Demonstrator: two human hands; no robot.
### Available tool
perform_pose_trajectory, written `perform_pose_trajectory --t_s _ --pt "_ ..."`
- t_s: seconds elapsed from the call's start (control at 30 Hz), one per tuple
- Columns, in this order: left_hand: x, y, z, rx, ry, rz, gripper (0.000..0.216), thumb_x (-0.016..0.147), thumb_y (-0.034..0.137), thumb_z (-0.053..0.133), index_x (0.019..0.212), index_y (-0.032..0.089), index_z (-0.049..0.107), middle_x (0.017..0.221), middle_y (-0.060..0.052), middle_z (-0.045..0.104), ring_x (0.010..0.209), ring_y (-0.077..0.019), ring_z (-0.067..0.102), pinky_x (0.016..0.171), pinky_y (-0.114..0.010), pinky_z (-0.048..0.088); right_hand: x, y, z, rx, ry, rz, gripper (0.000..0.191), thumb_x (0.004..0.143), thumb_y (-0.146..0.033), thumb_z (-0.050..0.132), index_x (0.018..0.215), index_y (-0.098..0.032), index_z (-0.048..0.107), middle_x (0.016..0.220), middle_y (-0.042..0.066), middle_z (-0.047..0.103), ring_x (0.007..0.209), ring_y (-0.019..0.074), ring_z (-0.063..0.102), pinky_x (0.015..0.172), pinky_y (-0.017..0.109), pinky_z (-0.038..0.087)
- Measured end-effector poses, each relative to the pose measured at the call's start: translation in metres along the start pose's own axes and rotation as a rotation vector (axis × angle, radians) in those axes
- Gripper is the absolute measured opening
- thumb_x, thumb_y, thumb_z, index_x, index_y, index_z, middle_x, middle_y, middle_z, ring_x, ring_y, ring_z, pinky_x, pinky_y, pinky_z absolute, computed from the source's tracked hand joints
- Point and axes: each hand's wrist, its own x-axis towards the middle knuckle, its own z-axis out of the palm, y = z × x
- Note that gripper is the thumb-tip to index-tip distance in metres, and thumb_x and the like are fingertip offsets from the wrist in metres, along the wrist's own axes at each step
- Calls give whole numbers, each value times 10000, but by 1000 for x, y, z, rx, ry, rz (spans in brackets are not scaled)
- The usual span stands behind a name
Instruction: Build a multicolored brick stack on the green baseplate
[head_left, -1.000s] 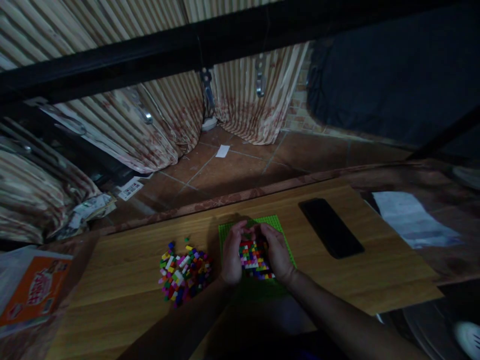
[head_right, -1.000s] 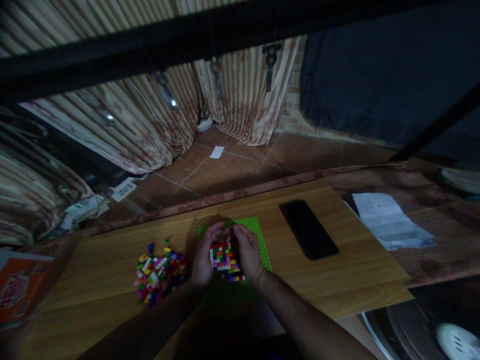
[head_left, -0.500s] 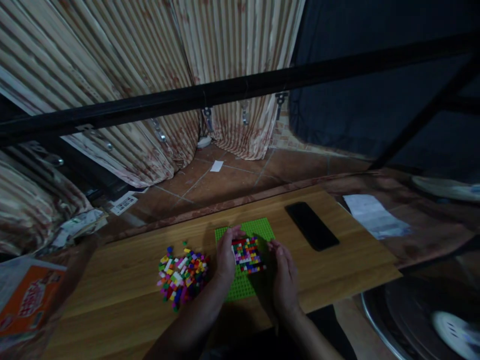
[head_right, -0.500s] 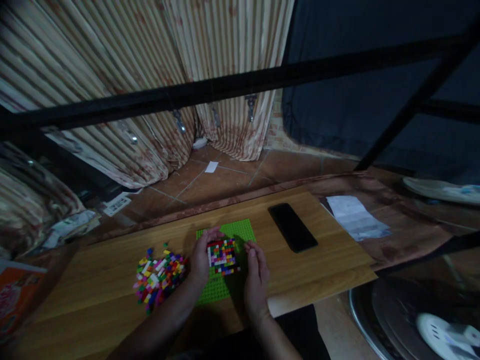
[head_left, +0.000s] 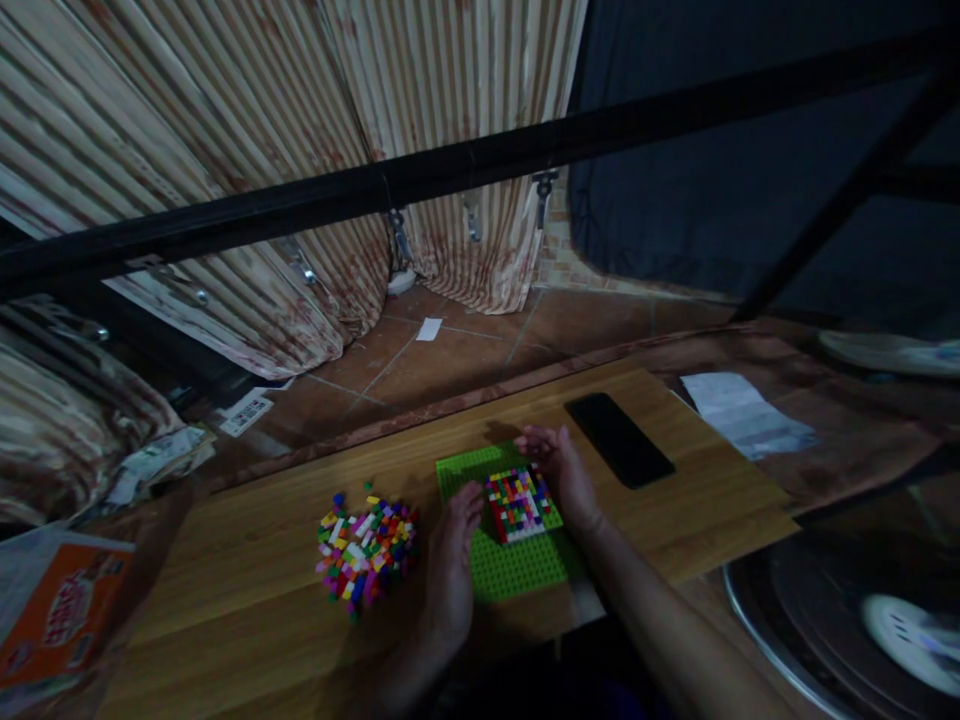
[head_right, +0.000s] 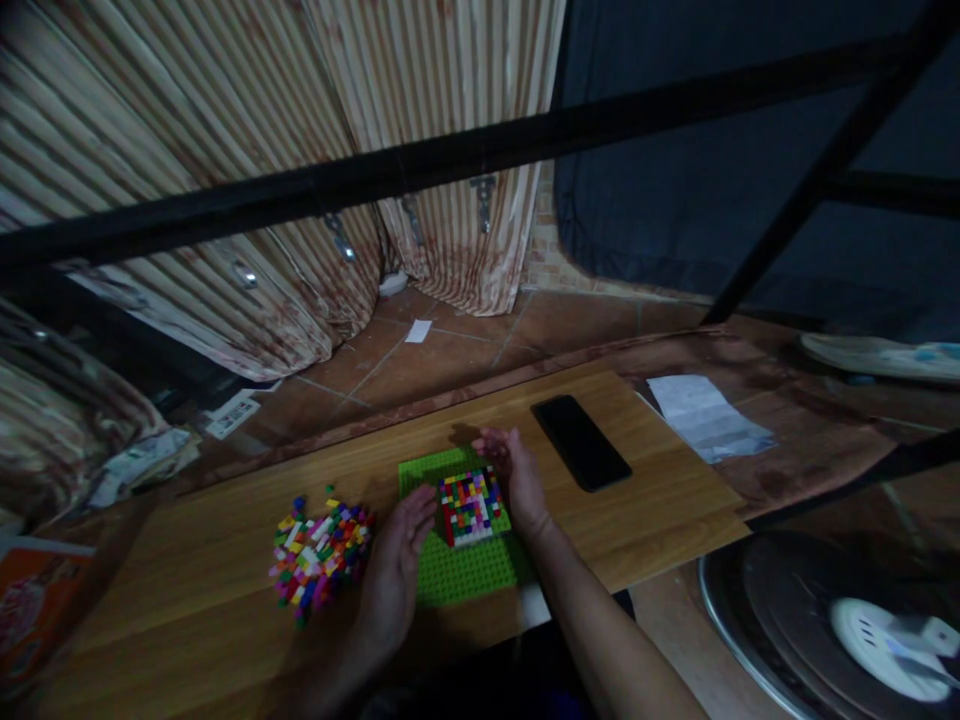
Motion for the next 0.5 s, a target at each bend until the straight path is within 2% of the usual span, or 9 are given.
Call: perform_pose_trajectory --t_s 0.1,0.17,0.27,0.37,0.5 --pt "25 1 6 66 48 110 485 860 580 477 1115 209 659 1242 -81 634 1155 -211 576 1050 -388 408 -2 -3 1 55 -59 44 549 831 -710 423 939 -226 661 850 43 716 860 230 660 830 375 479" --pt "47 1 19 101 -8 180 457 863 563 491 1111 216 659 1224 -68 642 1156 -205 574 1051 -370 401 0 -4 4 49 -108 61 562 827 -716 430 939 -219 666 843 45 715 852 230 658 821 369 480" --pt "71 -2 37 101 -62 211 508 874 597 437 1075 192 668 1161 -83 668 1094 -214 604 1002 -367 433 2 -4 11 -8 -184 77 588 834 -720 412 948 -210 680 827 45 713 840 228 656 801 360 481" --pt "80 -7 46 20 -55 184 572 867 635 404 1105 176 646 1126 -95 677 1057 -222 617 958 -372 452 0 -5 14 -43 -200 59 576 856 -697 392 944 -214 694 795 33 703 837 221 651 787 349 477" --pt "78 -10 46 12 -53 156 574 868 625 409 1120 161 635 1030 -86 693 984 -205 627 923 -356 449 -3 -10 16 -154 -194 11 546 891 -653 372 885 -213 696 726 17 672 813 209 637 756 331 470"
